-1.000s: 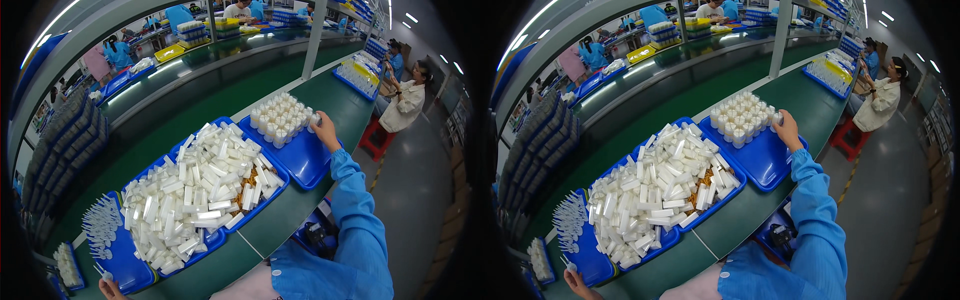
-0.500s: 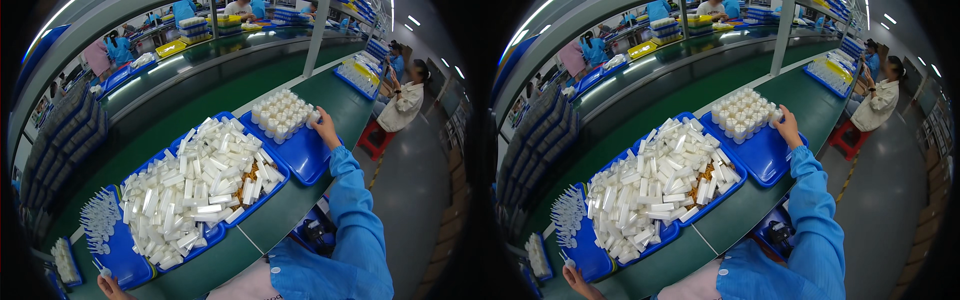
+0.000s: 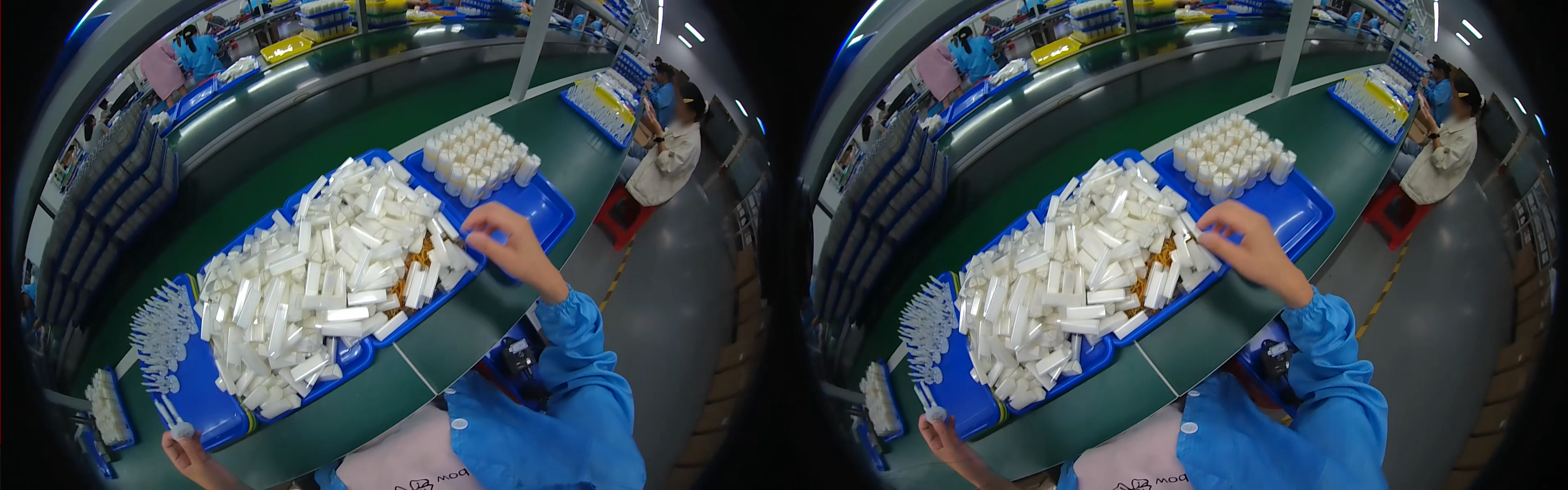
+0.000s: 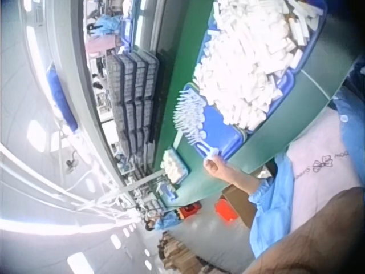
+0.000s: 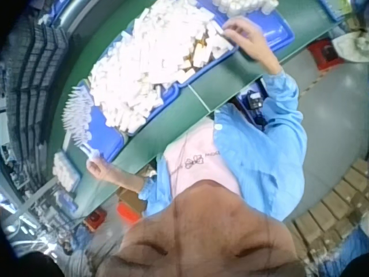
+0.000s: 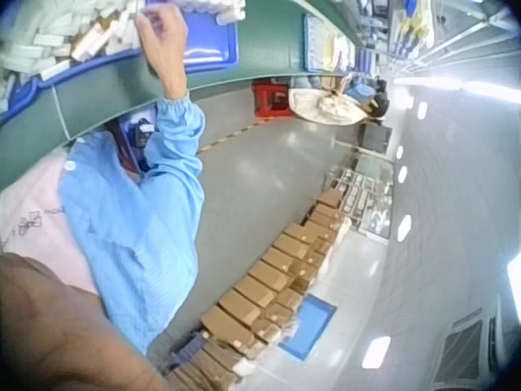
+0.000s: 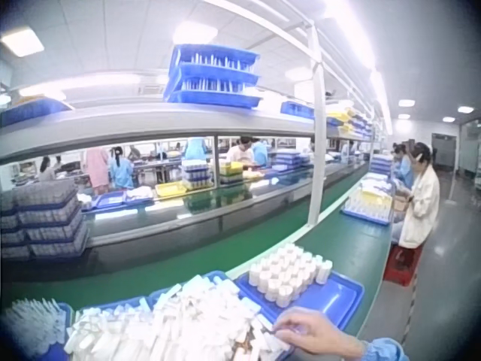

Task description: Assembling small white plastic components and grouping them in sets of four using rubber bands.

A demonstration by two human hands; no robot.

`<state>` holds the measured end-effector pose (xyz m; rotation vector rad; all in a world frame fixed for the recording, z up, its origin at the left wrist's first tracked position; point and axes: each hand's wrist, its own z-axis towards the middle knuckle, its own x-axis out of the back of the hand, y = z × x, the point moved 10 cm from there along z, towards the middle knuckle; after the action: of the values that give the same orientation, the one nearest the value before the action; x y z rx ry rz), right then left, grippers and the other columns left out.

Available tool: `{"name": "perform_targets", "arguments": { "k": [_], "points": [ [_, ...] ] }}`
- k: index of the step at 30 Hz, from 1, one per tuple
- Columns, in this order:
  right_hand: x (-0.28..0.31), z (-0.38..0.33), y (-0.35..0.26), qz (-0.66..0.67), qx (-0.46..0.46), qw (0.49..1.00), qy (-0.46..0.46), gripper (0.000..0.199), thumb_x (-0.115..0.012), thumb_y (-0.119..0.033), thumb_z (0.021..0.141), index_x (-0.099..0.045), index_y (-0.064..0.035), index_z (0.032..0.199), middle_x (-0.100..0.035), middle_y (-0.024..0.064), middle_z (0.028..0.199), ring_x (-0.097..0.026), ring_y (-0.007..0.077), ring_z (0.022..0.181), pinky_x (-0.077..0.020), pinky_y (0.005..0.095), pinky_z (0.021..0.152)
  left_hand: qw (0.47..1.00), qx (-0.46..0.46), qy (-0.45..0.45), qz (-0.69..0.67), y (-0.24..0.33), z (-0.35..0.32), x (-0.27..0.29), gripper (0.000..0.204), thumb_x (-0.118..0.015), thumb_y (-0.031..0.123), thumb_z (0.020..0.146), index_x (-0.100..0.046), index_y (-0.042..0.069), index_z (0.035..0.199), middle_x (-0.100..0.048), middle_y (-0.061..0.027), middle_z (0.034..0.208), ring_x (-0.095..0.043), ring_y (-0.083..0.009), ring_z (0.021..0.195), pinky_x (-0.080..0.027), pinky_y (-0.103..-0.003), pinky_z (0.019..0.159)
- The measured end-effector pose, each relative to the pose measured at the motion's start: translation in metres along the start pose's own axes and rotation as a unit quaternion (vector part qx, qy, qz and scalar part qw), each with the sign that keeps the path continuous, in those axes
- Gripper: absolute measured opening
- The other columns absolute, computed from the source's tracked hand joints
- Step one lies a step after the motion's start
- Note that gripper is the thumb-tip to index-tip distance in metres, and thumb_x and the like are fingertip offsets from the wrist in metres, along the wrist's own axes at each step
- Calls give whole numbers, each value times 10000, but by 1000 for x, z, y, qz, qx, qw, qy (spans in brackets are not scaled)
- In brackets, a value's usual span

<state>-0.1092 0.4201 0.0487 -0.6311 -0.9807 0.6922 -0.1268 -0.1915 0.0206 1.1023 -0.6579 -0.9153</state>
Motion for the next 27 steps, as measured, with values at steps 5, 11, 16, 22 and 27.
{"name": "perform_targets", "arguments": {
  "k": [5,11,16,22,27],
  "points": [
    [-67,-15,-52,-174,123,973,-89,146,-623,-13,779,-626,-71,913,-578,86,998,-546,276,890,-434,370,747,969,-36,-245,-16,44,-49,-85,162,-637,101,843,-489,43,873,-503,-59,841,-505,-129,758,-421,-245,701],
    [-94,-17,-51,-236,133,950,-156,246,-643,-19,755,-635,-117,980,-549,80,1037,-518,267,937,-415,369,762,957,-15,-288,-23,58,-77,-108,214,-692,86,779,-488,49,833,-520,-68,828,-510,-138,766,-427,-244,694],
    [-104,-13,-43,-246,146,943,-172,253,-688,-84,739,-629,-129,981,-547,64,1034,-516,251,950,-412,366,767,959,5,-280,-47,54,-78,-106,231,-689,77,776,-474,45,857,-512,-78,837,-513,-145,776,-435,-248,684],
    [-71,-10,-47,-168,144,975,9,275,-682,-122,781,-595,-80,1038,-607,66,914,-583,244,790,-448,338,685,955,35,-281,-87,49,-80,-114,246,-684,97,796,-456,54,878,-491,-66,832,-517,-148,767,-461,-281,702],
    [-41,-29,-33,73,-33,989,123,258,-546,-235,944,-600,-7,1053,-589,80,717,-514,105,506,-401,245,454,949,97,-268,-134,44,-94,-129,265,-691,130,804,-442,66,869,-468,-48,810,-523,-155,757,-486,-319,718]
  ]
}}
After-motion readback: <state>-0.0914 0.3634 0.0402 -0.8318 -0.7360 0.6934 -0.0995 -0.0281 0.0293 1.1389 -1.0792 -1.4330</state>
